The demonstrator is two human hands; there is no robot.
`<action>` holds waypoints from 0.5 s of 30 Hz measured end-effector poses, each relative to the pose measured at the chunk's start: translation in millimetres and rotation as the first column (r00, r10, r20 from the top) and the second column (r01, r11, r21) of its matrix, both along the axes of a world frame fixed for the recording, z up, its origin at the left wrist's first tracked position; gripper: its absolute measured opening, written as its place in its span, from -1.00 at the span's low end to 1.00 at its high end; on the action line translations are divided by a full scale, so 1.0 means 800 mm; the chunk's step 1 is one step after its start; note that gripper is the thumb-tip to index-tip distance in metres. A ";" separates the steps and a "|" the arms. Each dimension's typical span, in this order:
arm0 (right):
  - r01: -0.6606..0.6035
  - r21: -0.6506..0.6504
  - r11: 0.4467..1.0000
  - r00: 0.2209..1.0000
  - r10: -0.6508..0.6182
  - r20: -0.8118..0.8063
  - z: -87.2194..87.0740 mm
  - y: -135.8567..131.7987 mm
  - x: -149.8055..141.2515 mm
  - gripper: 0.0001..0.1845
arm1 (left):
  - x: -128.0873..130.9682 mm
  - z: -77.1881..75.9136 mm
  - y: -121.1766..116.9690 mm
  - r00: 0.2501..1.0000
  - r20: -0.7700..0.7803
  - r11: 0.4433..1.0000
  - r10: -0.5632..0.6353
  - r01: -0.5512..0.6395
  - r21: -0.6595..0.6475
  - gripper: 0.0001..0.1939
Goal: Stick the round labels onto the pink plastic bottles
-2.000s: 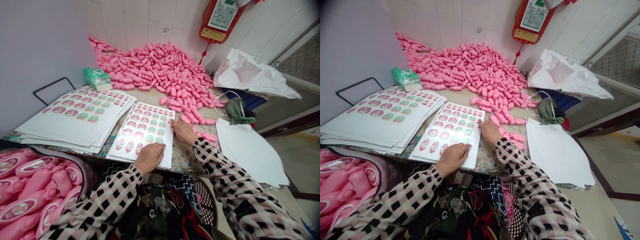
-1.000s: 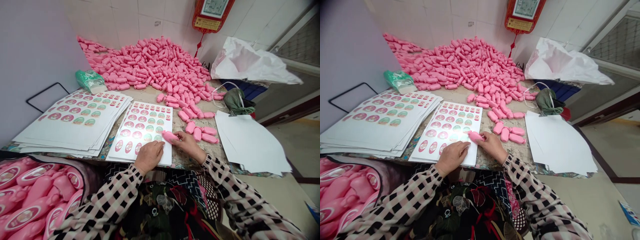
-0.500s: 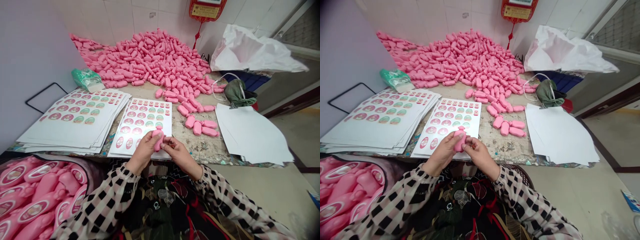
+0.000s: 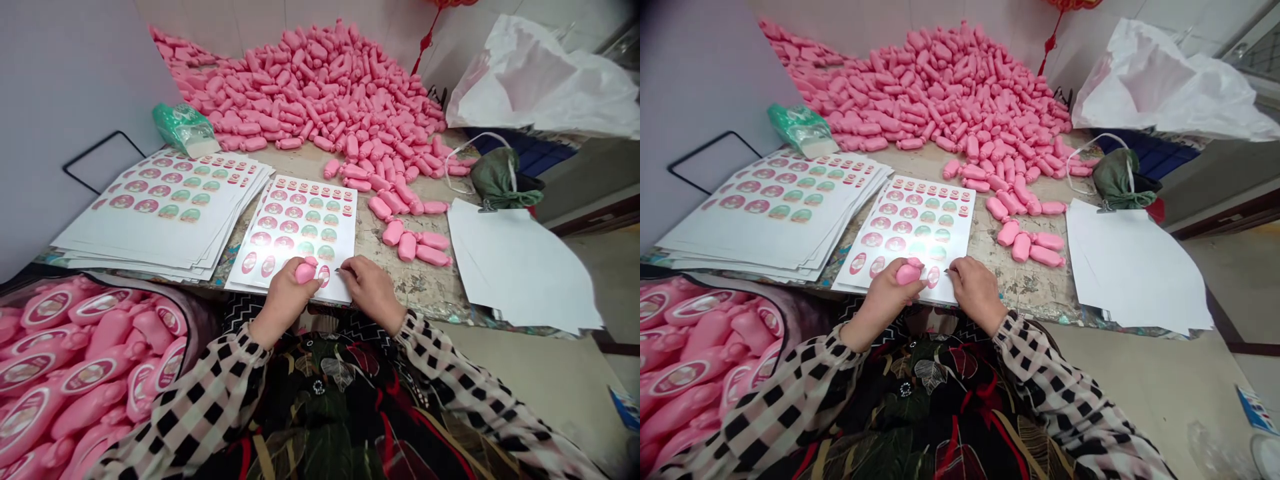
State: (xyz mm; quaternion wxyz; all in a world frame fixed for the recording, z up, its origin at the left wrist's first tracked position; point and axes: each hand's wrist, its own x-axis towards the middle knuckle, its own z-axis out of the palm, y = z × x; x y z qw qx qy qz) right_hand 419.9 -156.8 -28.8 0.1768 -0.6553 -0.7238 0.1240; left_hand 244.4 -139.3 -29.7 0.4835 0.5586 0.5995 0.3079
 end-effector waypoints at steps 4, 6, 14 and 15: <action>-0.015 0.045 0.999 0.992 0.010 0.124 0.000 0.009 -0.005 -0.81 | 0.000 -0.002 0.000 0.952 -0.301 0.991 -0.059 0.093 0.097 -0.73; -0.032 0.047 0.998 0.986 0.024 0.165 0.000 0.013 -0.006 -0.80 | 0.000 0.000 0.001 0.900 -0.426 0.984 -0.095 0.150 0.099 -0.76; -0.126 0.016 0.992 0.972 0.121 0.204 0.001 0.017 -0.006 -0.77 | 0.003 0.005 0.004 0.837 -0.525 0.974 -0.153 0.219 0.065 -0.76; -0.129 0.013 0.992 0.971 0.124 0.206 0.000 0.017 -0.006 -0.76 | 0.003 0.005 0.004 0.844 -0.516 0.974 -0.150 0.214 0.067 -0.75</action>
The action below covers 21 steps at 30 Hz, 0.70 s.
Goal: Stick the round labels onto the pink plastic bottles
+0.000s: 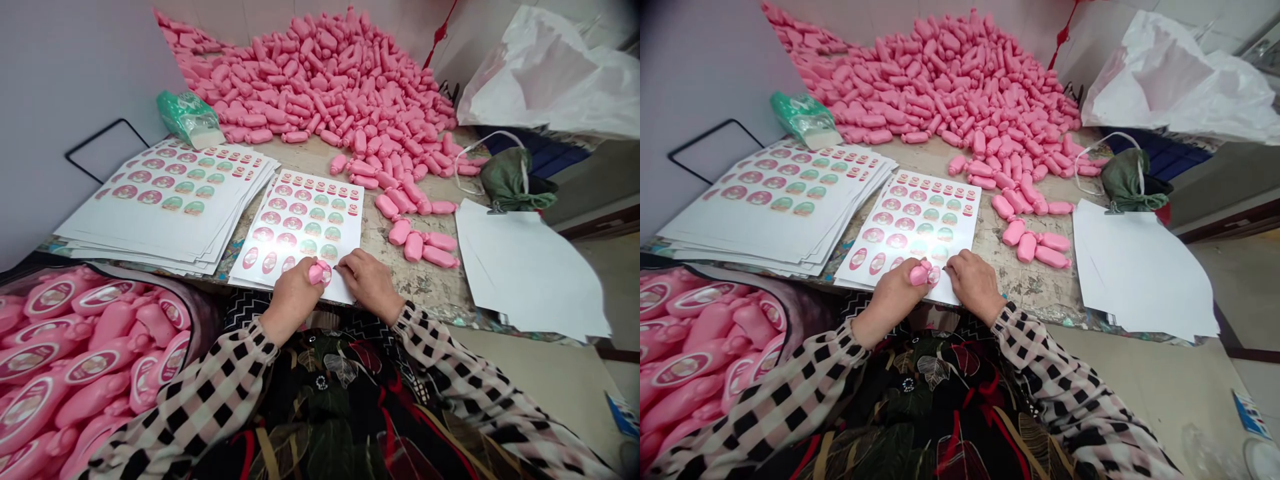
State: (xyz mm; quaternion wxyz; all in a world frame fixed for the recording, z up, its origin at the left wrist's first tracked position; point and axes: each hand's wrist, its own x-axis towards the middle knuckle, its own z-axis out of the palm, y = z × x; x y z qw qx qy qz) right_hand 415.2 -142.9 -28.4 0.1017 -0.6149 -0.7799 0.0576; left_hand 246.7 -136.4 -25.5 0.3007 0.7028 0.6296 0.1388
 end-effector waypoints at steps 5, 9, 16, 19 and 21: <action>0.001 -0.014 1.000 1.000 -0.001 0.021 0.004 0.002 -0.002 -0.73 | -0.002 0.000 0.000 0.997 0.069 1.000 0.017 -0.016 -0.005 -0.75; 0.006 -0.043 0.999 0.999 -0.004 0.039 0.009 0.004 -0.001 -0.74 | -0.001 -0.002 -0.001 0.984 0.167 0.998 0.058 -0.057 -0.011 -0.77; -0.013 -0.040 0.999 0.996 0.017 0.091 0.013 0.009 0.009 -0.73 | 0.005 -0.007 -0.001 0.981 0.189 0.999 0.044 -0.043 -0.009 -0.78; -0.021 -0.030 0.999 0.994 0.024 0.108 0.013 0.009 0.009 -0.73 | -0.001 -0.003 -0.003 0.992 0.124 1.000 -0.015 0.014 0.004 -0.79; -0.022 -0.027 0.999 0.993 0.025 0.115 0.013 0.008 0.010 -0.73 | -0.008 0.001 -0.005 0.994 0.035 0.993 -0.108 0.106 0.048 -0.81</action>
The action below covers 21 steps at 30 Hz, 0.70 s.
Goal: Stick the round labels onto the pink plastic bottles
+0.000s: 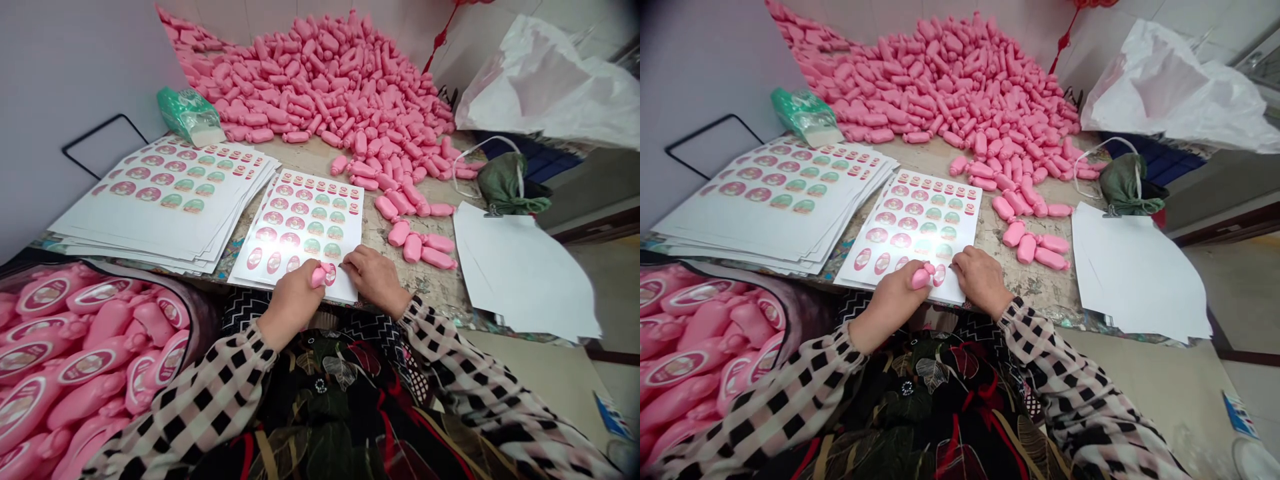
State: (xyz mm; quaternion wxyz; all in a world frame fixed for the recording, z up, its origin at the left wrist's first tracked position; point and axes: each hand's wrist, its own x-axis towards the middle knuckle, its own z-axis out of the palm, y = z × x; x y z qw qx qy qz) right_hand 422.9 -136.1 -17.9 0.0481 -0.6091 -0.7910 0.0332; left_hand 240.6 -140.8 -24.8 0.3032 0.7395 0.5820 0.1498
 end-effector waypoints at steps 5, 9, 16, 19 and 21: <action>0.000 -0.030 1.000 1.000 -0.001 -0.025 0.002 0.001 0.001 -0.74 | -0.011 0.005 0.001 0.978 -0.185 0.991 -0.100 0.115 0.073 -0.77; -0.001 -0.032 1.000 0.999 -0.001 -0.043 0.002 0.002 0.002 -0.75 | -0.009 0.004 0.006 0.966 -0.231 0.989 -0.115 0.134 0.068 -0.72; -0.024 -0.072 0.997 0.997 0.019 -0.074 0.000 0.003 0.003 -0.75 | -0.008 0.003 0.009 0.970 -0.210 0.990 -0.119 0.133 0.052 -0.72; -0.048 -0.082 0.995 0.997 0.043 -0.071 0.002 0.005 0.005 -0.75 | -0.010 -0.001 0.011 0.972 -0.189 0.988 -0.137 0.148 0.045 -0.72; -0.065 -0.077 0.995 0.996 0.060 -0.067 0.002 0.006 0.006 -0.75 | -0.011 -0.003 0.012 0.976 -0.165 0.988 -0.140 0.150 0.045 -0.71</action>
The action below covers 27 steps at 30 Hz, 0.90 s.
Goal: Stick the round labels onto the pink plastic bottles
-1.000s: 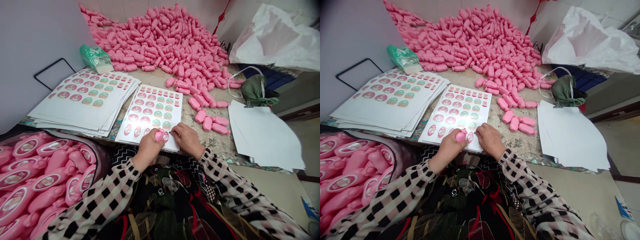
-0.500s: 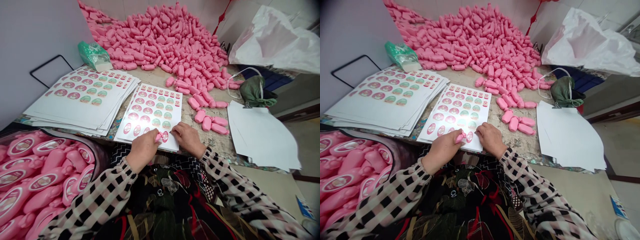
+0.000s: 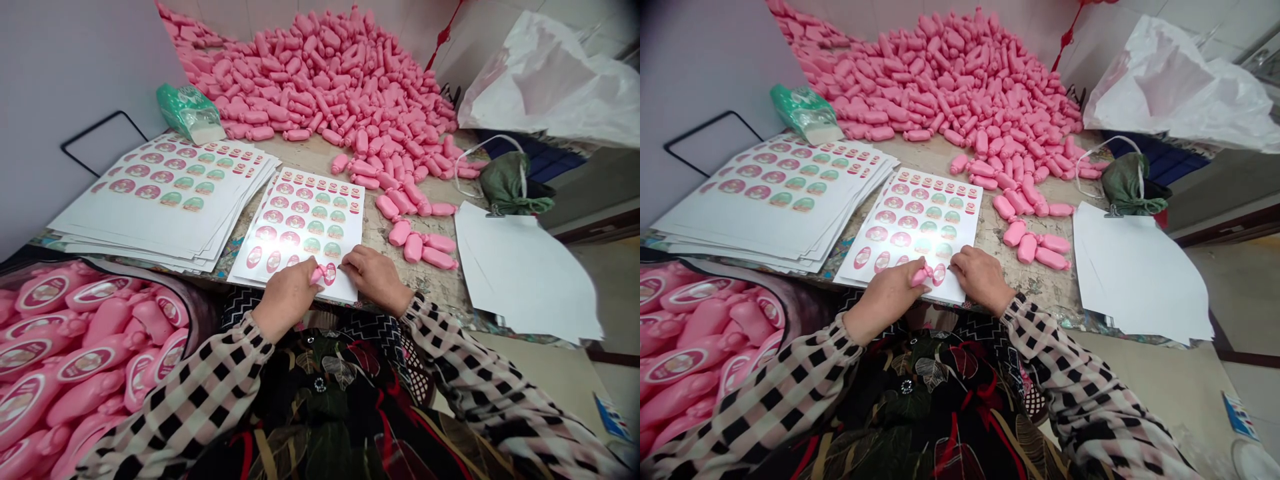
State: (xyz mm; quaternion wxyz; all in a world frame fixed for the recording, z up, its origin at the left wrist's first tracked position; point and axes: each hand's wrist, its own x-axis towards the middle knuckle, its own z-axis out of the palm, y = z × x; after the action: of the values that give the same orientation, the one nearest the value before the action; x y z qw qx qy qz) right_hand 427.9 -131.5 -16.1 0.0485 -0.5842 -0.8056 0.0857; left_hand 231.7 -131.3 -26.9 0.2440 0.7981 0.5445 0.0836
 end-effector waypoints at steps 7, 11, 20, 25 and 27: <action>-0.050 -0.042 0.998 0.996 0.046 -0.075 -0.005 -0.007 0.001 -0.77 | 0.000 -0.002 0.000 0.999 0.031 1.000 0.019 -0.019 -0.023 -0.72; 0.031 0.010 0.999 0.998 -0.030 -0.047 -0.006 -0.009 -0.002 -0.74 | 0.001 -0.002 0.000 0.999 0.033 1.000 0.018 -0.018 -0.022 -0.72; -0.043 -0.002 0.999 0.999 0.043 0.034 0.004 0.000 0.000 -0.75 | 0.000 -0.003 -0.002 0.999 0.026 1.000 0.024 -0.024 -0.013 -0.71; -0.061 -0.027 0.998 0.996 0.059 -0.068 -0.003 -0.004 0.004 -0.76 | 0.000 -0.005 -0.001 0.999 0.027 0.999 0.030 -0.030 -0.026 -0.71; -0.048 -0.023 0.999 0.993 0.045 -0.110 -0.007 -0.011 0.003 -0.76 | 0.000 -0.005 0.000 0.999 0.037 0.999 0.027 -0.026 -0.023 -0.70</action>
State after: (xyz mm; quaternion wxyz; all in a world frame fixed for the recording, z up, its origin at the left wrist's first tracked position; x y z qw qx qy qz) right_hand 430.2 -140.4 -21.8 0.0829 -0.5604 -0.8139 0.1291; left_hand 231.4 -131.6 -31.3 0.2618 0.7863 0.5514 0.0957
